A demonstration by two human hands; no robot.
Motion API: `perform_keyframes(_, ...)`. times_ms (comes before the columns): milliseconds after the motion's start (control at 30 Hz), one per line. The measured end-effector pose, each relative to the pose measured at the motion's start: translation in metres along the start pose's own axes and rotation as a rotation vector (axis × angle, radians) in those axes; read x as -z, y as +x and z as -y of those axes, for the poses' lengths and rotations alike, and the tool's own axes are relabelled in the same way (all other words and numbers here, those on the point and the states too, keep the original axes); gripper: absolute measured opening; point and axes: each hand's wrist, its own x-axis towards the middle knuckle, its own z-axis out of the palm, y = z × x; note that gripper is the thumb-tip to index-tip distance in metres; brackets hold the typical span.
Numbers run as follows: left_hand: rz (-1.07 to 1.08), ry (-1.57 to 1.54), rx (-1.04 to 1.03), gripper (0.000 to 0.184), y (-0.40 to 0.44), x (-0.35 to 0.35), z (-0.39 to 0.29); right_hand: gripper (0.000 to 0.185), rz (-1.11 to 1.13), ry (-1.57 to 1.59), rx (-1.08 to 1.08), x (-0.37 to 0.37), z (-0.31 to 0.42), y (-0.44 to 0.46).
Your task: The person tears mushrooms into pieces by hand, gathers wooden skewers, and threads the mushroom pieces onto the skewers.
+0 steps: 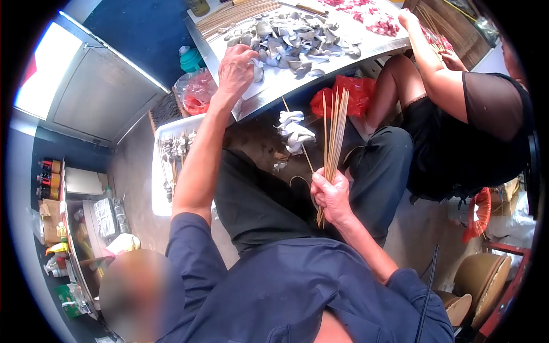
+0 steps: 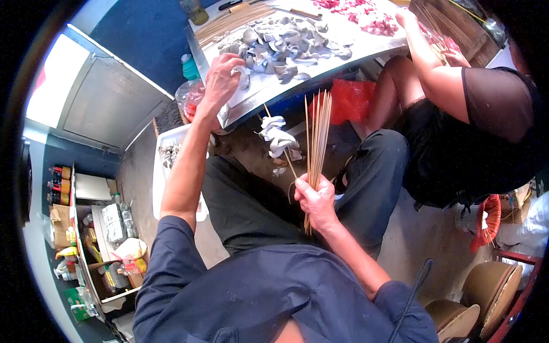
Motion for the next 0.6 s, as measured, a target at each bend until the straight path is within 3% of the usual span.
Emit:
perform_keyframes(167, 0.216, 0.113, -0.090, 0.015, 0.007, 0.000, 0.008, 0.009, 0.004, 0.003, -0.006, 0.004, 0.000, -0.001)
perform_keyframes(300, 0.237, 0.152, -0.157, 0.011, 0.009, 0.005, 0.012, 0.009, 0.009, 0.010, -0.012, 0.004, 0.000, 0.001)
perform_keyframes(433, 0.115, 0.135, -0.040, 0.009, 0.007, 0.019, 0.006, 0.009, 0.013, 0.008, -0.011, 0.004, -0.001, 0.001)
perform_keyframes(500, 0.071, -0.061, 0.195, 0.011, 0.003, 0.025, 0.002, 0.009, 0.016, 0.004, -0.015, 0.003, -0.003, 0.001)
perform_keyframes(600, 0.094, -0.301, 0.390, 0.011, -0.002, 0.034, -0.010, 0.010, 0.026, -0.008, -0.023, 0.000, -0.003, 0.002)
